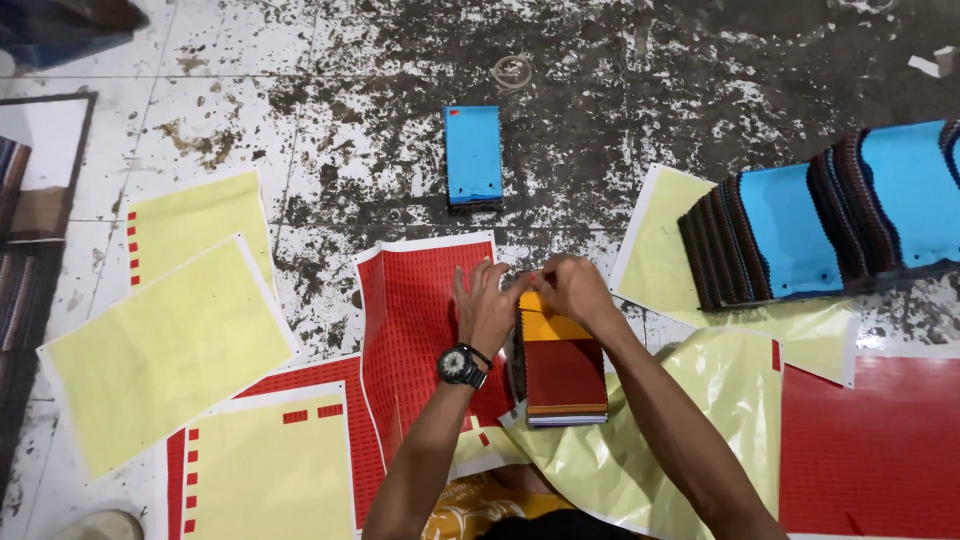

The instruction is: The person sits on the floor and assembles notebooks by hand. They pick up small rectangular colored paper strips and attach them to the spine of a stack of papers, repeating the process with different colors to create a finished notebook.

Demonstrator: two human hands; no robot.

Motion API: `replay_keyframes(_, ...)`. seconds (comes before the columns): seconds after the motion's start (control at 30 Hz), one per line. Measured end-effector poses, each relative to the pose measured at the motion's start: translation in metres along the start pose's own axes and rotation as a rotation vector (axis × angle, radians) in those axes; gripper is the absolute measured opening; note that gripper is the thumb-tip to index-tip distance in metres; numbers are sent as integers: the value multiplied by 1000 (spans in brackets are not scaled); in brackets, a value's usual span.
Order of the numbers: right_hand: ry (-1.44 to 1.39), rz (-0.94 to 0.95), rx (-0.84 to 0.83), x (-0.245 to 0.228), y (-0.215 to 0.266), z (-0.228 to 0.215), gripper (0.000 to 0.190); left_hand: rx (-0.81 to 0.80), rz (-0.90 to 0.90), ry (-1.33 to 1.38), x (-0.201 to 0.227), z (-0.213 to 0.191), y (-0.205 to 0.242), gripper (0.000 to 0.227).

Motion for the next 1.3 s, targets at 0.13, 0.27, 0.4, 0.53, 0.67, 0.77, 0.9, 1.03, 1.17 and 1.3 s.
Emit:
replay_keyframes(0.13, 349, -183, 68, 39, -33, 20, 37, -3, 7, 17, -2, 2, 0, 29)
replay_keyframes(0.27, 163, -353, 196, 47, -30, 28, 14, -6, -182, 409, -8, -16, -6, 43)
replay_keyframes(0.4, 320, -511, 416, 36, -6, 25, 3, 147, -317, 808, -25, -17, -2, 48)
replay_keyframes(0.53, 363, -601, 524, 44, -6, 30, 11, 170, -307, 885, -29, -21, -1, 44)
replay_keyframes(0.67, 150, -615, 243, 34, 7, 20, 7, 63, -474, 1135, -26, -33, -3, 40)
replay_keyframes(0.77, -181, -505, 42, -11, 32, -22, 14, -27, -547, 1280, -19, -30, -3, 39)
replay_keyframes(0.9, -517, -341, 15, -1, 27, -19, 19, -87, -580, 1350, -13, -19, -6, 41)
replay_keyframes(1.03, -523, -290, -4, 6, 15, -7, 19, -75, -568, 1355, -9, -17, -9, 40)
replay_keyframes(1.17, -568, -261, -23, 13, 8, 3, 18, -68, -564, 1361, -11, -10, -9, 39)
replay_keyframes(1.3, -581, -219, -24, 24, 4, 17, 19, -56, -576, 1364, -13, -3, -7, 39)
Point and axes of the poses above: each hand's wrist, its own y-axis away from the middle knuckle, its own z-axis out of the palm, x = y × z, the point moved 5 cm from there along -y, towards the middle knuckle, and after that the axes turned 4 degrees about -z, right-handed, at the moved point
